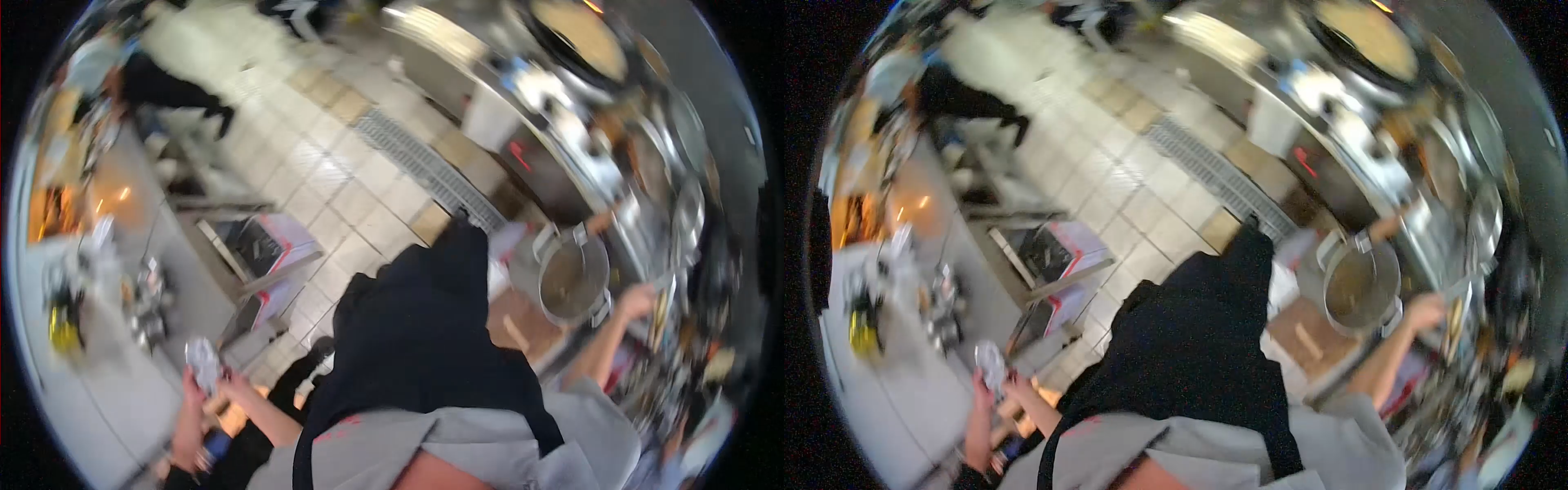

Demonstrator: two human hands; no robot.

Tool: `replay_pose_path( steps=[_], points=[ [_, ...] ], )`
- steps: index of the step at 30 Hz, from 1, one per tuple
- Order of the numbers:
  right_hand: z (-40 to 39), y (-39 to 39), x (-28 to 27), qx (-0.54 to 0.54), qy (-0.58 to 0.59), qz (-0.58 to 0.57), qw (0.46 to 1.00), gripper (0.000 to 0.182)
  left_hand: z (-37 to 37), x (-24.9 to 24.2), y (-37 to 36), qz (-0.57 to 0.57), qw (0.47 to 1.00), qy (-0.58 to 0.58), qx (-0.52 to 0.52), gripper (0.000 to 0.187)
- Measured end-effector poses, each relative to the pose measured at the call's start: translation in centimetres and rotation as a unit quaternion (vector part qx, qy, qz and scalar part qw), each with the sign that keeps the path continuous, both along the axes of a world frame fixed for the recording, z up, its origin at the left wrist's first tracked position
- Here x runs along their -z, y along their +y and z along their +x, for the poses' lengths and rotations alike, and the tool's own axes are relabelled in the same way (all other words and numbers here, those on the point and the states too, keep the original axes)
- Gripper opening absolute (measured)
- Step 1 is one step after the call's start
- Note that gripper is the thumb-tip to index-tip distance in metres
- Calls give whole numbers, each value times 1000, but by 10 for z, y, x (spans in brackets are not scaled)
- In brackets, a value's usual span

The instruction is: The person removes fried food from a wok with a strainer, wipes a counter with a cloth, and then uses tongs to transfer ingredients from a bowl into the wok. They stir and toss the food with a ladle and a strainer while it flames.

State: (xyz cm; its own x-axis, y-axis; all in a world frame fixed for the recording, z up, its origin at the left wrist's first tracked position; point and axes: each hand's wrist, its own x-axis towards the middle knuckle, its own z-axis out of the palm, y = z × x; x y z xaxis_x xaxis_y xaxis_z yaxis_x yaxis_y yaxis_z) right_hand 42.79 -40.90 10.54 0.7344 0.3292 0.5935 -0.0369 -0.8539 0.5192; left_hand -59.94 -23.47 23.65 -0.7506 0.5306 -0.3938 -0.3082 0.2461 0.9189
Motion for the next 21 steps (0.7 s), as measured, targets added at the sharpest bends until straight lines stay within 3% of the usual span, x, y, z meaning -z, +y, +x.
replay_pose_path(
  steps=[1,2,3,4,6,7,8,9,11,13,15,17,18,20,21],
  points=[
    [-69,11,-22,22,97,227,969,35,-9,-35,6,-38,994,-37,94,31],
    [-126,15,-27,2,74,415,907,38,-24,-66,14,-69,972,-75,212,34],
    [-170,5,-18,-28,59,441,895,40,-57,-83,23,-89,937,-102,321,38],
    [-230,14,-36,-18,104,464,880,41,-105,-68,18,-93,920,-97,368,42],
    [-304,-10,-14,-19,165,466,869,36,-210,-29,0,-90,886,-86,447,52],
    [-330,-35,12,-55,178,405,895,35,-229,-26,-10,-103,885,-79,447,54],
    [-373,-18,-7,-74,197,415,885,36,-244,-23,-16,-110,884,-72,448,57],
    [-395,-20,-8,-21,300,432,850,39,-259,-18,-21,-114,883,-63,450,59],
    [-428,-4,-14,3,350,401,847,41,-298,-2,-46,-126,884,-78,444,64],
    [-434,15,-19,-44,382,406,829,41,-293,-5,-63,-174,860,-114,467,66],
    [-412,32,-13,-70,432,354,826,39,-217,15,-56,-186,918,-147,318,60],
    [-381,59,-20,-70,502,273,817,38,-87,62,1,-89,989,-118,-28,56],
    [-361,69,-4,-92,507,237,824,38,-40,67,20,-44,991,-82,-93,54],
    [-323,91,6,-105,532,174,822,43,32,47,37,20,994,-26,-103,53],
    [-316,104,-3,-96,555,146,813,50,23,61,41,27,998,-24,-46,48]
  ],
)
